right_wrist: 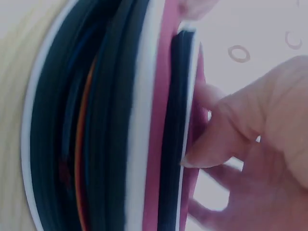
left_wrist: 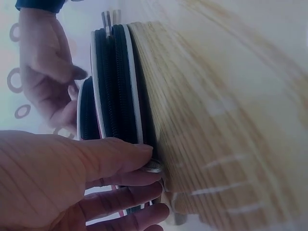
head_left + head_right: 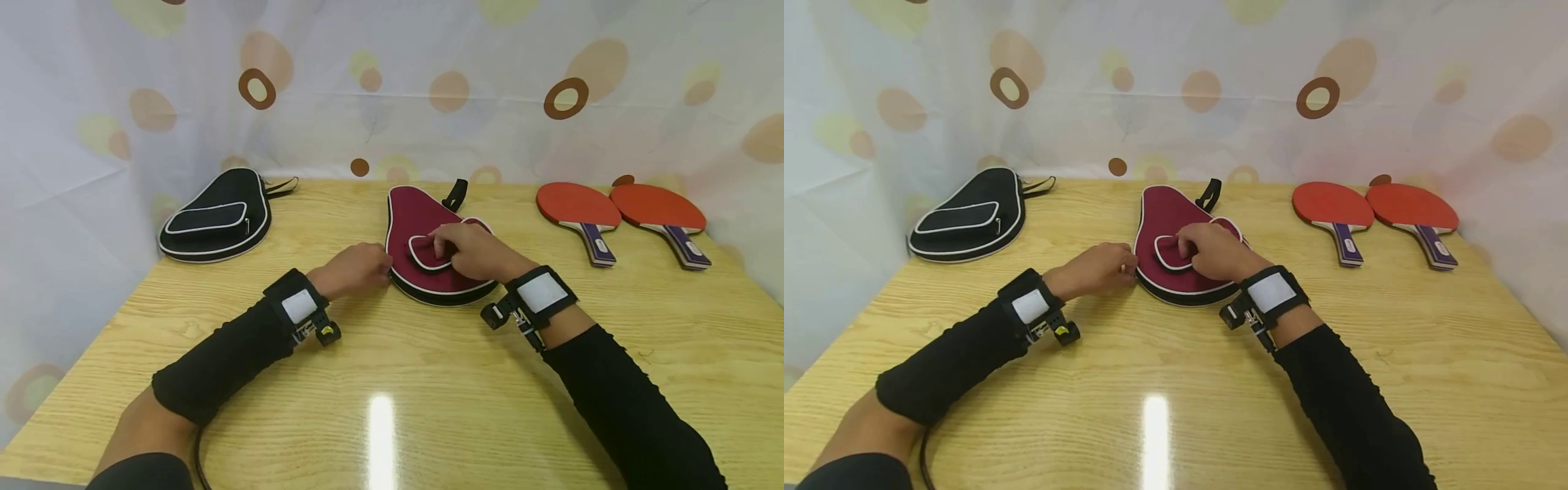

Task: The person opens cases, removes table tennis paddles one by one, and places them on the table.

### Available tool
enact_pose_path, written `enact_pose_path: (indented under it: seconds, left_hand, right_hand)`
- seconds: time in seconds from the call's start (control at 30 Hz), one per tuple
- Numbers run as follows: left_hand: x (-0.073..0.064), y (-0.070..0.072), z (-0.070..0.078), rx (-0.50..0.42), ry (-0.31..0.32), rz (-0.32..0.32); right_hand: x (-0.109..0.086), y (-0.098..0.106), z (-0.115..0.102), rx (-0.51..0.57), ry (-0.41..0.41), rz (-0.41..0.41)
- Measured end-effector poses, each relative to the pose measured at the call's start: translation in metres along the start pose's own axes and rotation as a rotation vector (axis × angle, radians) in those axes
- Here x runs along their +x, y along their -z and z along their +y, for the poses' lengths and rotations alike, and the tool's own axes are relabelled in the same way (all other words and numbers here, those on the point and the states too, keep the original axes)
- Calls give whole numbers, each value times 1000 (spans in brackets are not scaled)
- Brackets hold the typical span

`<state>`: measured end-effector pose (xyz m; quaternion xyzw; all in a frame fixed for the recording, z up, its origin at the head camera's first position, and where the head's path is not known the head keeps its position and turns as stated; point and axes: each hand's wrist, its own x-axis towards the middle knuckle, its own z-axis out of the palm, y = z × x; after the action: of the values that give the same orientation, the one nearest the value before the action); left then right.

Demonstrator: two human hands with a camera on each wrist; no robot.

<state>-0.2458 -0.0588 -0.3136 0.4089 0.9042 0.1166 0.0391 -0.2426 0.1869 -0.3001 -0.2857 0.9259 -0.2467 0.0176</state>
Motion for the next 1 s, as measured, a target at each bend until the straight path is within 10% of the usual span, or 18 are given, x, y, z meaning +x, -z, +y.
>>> enact_pose_path:
  seconds: [0.47, 1.0]
  left_hand:
    - [3, 1, 4, 26, 38, -17]
    - [4, -1, 2, -12, 40, -24]
  right_hand:
    - [11, -26, -54, -153, -434, -7]
    - [20, -19, -49, -190, -388, -128]
